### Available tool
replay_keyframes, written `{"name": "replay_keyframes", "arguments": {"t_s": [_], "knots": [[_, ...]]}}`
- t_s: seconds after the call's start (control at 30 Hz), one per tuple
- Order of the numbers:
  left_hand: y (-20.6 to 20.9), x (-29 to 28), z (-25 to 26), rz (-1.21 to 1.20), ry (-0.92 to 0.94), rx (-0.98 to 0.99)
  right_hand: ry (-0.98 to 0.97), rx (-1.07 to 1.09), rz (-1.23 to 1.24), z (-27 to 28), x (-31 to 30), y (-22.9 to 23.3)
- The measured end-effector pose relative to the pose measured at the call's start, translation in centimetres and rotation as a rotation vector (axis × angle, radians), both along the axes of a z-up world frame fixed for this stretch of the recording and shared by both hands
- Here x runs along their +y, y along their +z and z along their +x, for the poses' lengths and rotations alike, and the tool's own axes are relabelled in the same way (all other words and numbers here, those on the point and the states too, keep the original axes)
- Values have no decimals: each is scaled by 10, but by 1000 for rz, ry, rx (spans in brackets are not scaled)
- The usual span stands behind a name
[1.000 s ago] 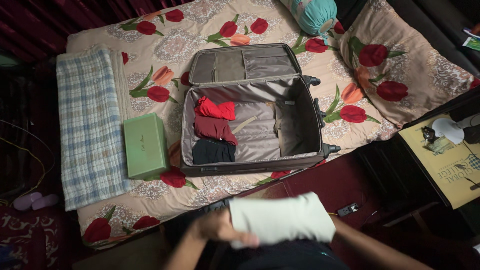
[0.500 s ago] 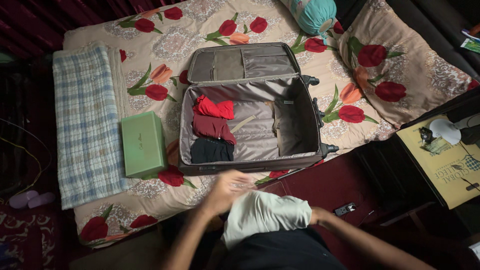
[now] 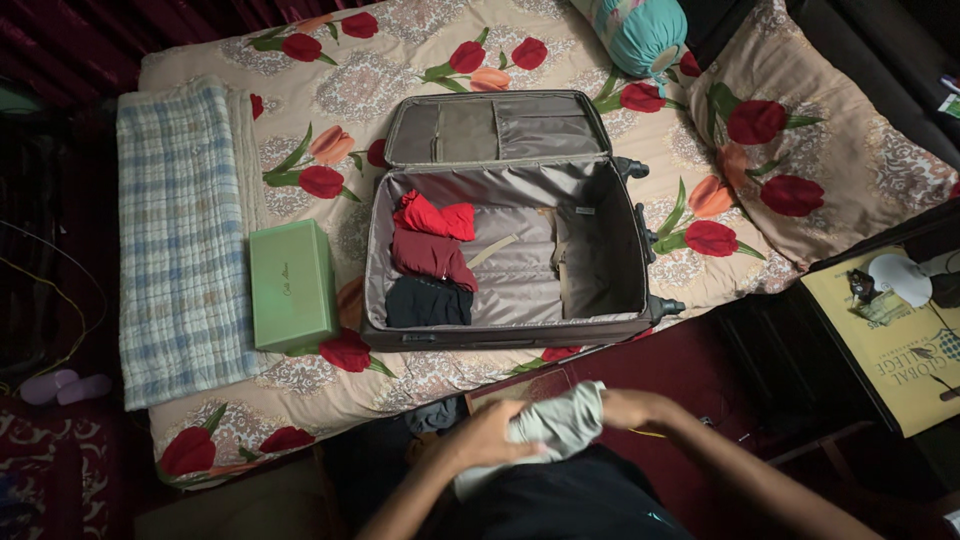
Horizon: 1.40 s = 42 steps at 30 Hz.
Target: The person opens a suitcase on a bed, then retrieves folded clothes from a drawer and places them into the suitcase. They fold and pack several shirts and pants one by one.
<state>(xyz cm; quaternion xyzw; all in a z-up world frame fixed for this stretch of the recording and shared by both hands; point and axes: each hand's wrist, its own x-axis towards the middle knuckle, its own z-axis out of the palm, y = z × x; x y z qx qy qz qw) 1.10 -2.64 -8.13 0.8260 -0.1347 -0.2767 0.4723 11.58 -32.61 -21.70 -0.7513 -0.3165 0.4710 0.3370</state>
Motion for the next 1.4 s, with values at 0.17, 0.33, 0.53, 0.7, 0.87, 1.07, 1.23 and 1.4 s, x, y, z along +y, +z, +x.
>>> {"name": "replay_keyframes", "arguments": {"t_s": [0.17,0.33,0.53,0.7,0.87,1.07,1.23,1.4], "knots": [[-11,28,32,-212,353,120,-440,229,656,42,-1,16],[-15,41,61,-451,532,173,-510,460,739,37,20,-5],[-33,46,96,-159,539,-2,-589,771,515,0,64,-5],[-43,57,116,31,686,-463,-921,545,374,20,112,26],[-61,87,113,122,853,-359,-1102,643,223,94,134,-12],[-83,97,84,71,843,-168,-1170,679,341,203,214,-65],[-100,107,57,-22,838,28,-1188,679,543,271,296,-65],[-115,113,26,-200,841,-15,-1106,779,483,255,325,-112]]}}
